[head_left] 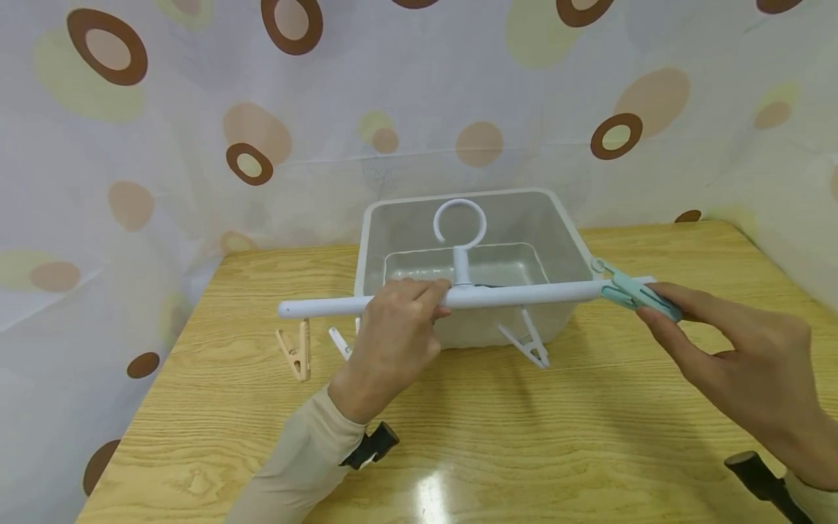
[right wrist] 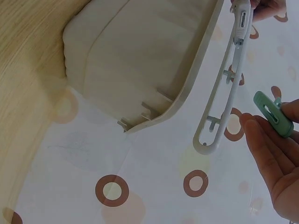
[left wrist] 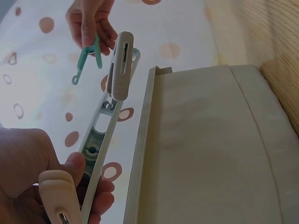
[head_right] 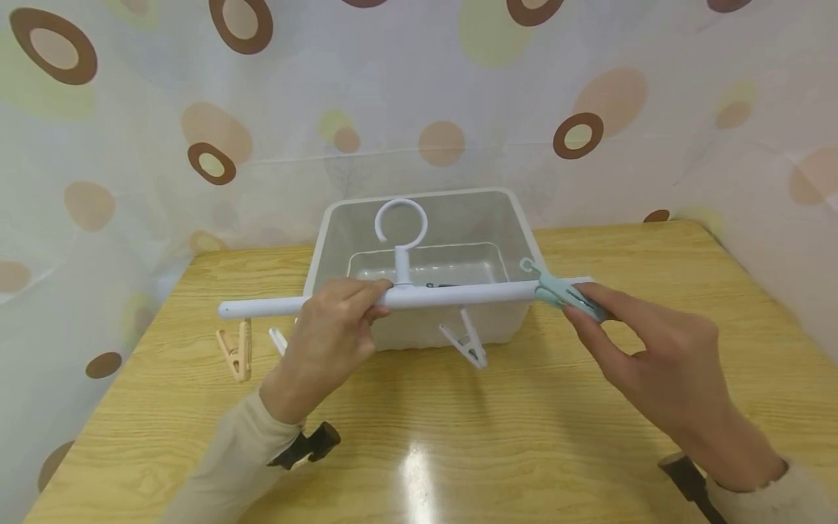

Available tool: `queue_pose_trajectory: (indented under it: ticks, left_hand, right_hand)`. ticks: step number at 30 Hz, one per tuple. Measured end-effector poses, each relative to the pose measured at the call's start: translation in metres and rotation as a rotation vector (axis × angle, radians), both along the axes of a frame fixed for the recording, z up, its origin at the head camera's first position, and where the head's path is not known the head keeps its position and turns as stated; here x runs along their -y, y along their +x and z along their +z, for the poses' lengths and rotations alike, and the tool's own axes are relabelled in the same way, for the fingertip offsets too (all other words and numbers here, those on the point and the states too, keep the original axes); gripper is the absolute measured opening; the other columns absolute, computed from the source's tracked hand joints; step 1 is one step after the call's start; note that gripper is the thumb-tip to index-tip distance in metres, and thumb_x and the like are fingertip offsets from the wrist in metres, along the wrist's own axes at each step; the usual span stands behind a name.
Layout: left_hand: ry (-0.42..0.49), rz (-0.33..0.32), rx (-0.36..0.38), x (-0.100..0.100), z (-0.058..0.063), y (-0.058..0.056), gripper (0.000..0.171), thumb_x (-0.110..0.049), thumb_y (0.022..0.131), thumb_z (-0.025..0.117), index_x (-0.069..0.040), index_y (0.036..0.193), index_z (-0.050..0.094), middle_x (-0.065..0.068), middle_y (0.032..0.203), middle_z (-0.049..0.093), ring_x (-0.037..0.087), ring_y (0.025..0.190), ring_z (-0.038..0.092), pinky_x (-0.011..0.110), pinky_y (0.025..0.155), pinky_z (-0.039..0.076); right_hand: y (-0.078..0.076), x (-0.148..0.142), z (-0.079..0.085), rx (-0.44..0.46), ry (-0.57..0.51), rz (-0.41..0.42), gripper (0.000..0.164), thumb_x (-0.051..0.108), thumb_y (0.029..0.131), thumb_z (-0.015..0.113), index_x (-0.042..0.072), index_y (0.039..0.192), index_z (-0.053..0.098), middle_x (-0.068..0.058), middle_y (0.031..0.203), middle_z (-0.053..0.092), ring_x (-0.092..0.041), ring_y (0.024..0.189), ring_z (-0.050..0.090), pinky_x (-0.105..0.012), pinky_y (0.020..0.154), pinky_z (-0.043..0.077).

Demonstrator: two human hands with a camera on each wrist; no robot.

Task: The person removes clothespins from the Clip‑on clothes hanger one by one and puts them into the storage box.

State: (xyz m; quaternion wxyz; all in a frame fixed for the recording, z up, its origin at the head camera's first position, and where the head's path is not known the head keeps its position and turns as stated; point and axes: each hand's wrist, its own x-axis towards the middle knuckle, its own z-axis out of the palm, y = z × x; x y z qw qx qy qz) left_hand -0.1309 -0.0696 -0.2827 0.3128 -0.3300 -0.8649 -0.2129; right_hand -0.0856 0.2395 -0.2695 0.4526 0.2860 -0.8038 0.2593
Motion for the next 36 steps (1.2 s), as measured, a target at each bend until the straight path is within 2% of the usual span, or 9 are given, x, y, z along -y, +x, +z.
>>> queue_pose_trajectory:
  ticks: [9,14,21,27,31,36]
  left_hand:
    - [-0.01,-0.004,-0.01,0.0,0.0,0.002,0.022,0.0,0.077,0.077,0.0,0.099,0.072,0.007,0.088,0.072,0.024,0.076,0.066,0.032,0.071,0.054]
    - [-0.017,-0.015,-0.015,-0.001,0.0,0.002,0.021,-0.001,0.078,0.076,0.0,0.098,0.071,0.006,0.088,0.072,0.023,0.075,0.065,0.032,0.071,0.053]
    - [-0.008,-0.013,0.001,-0.001,0.001,0.004,0.023,0.002,0.077,0.076,0.002,0.099,0.072,0.008,0.089,0.072,0.023,0.076,0.066,0.032,0.071,0.054]
    - [-0.007,-0.01,0.001,0.0,0.001,0.005,0.022,0.0,0.078,0.076,0.001,0.1,0.072,0.008,0.089,0.072,0.023,0.076,0.066,0.032,0.071,0.053]
    - [-0.012,-0.011,-0.016,0.0,0.0,0.004,0.021,0.0,0.079,0.076,0.001,0.099,0.071,0.007,0.089,0.072,0.022,0.075,0.065,0.032,0.07,0.053]
    - [-0.017,-0.015,-0.021,0.0,0.001,0.004,0.021,0.0,0.078,0.075,0.002,0.099,0.071,0.008,0.089,0.072,0.022,0.076,0.066,0.032,0.07,0.053]
  right_hand:
    - [-0.006,-0.005,0.007,0.053,0.048,-0.015,0.05,0.042,0.092,0.06,-0.006,0.094,0.074,-0.022,0.08,0.071,0.02,0.092,0.052,0.0,0.076,0.04]
    - [-0.009,-0.006,0.01,0.069,0.056,-0.017,0.053,0.045,0.092,0.059,-0.006,0.095,0.074,-0.014,0.086,0.072,0.021,0.093,0.053,0.0,0.077,0.039]
    - [-0.016,-0.006,0.017,0.085,0.079,-0.021,0.055,0.047,0.093,0.058,-0.006,0.097,0.073,-0.022,0.085,0.071,0.021,0.096,0.051,0.0,0.076,0.039]
    - [-0.023,-0.006,0.023,0.089,0.105,-0.029,0.058,0.049,0.094,0.054,-0.006,0.096,0.073,-0.021,0.084,0.071,0.023,0.096,0.049,0.001,0.076,0.038]
    - [-0.029,-0.009,0.024,0.089,0.125,-0.037,0.059,0.05,0.094,0.052,-0.004,0.096,0.074,-0.019,0.082,0.072,0.025,0.094,0.048,0.001,0.069,0.039]
    - [-0.033,-0.011,0.023,0.128,0.168,-0.039,0.041,0.037,0.094,0.061,-0.002,0.099,0.074,-0.016,0.083,0.073,0.024,0.09,0.046,-0.004,0.054,0.043]
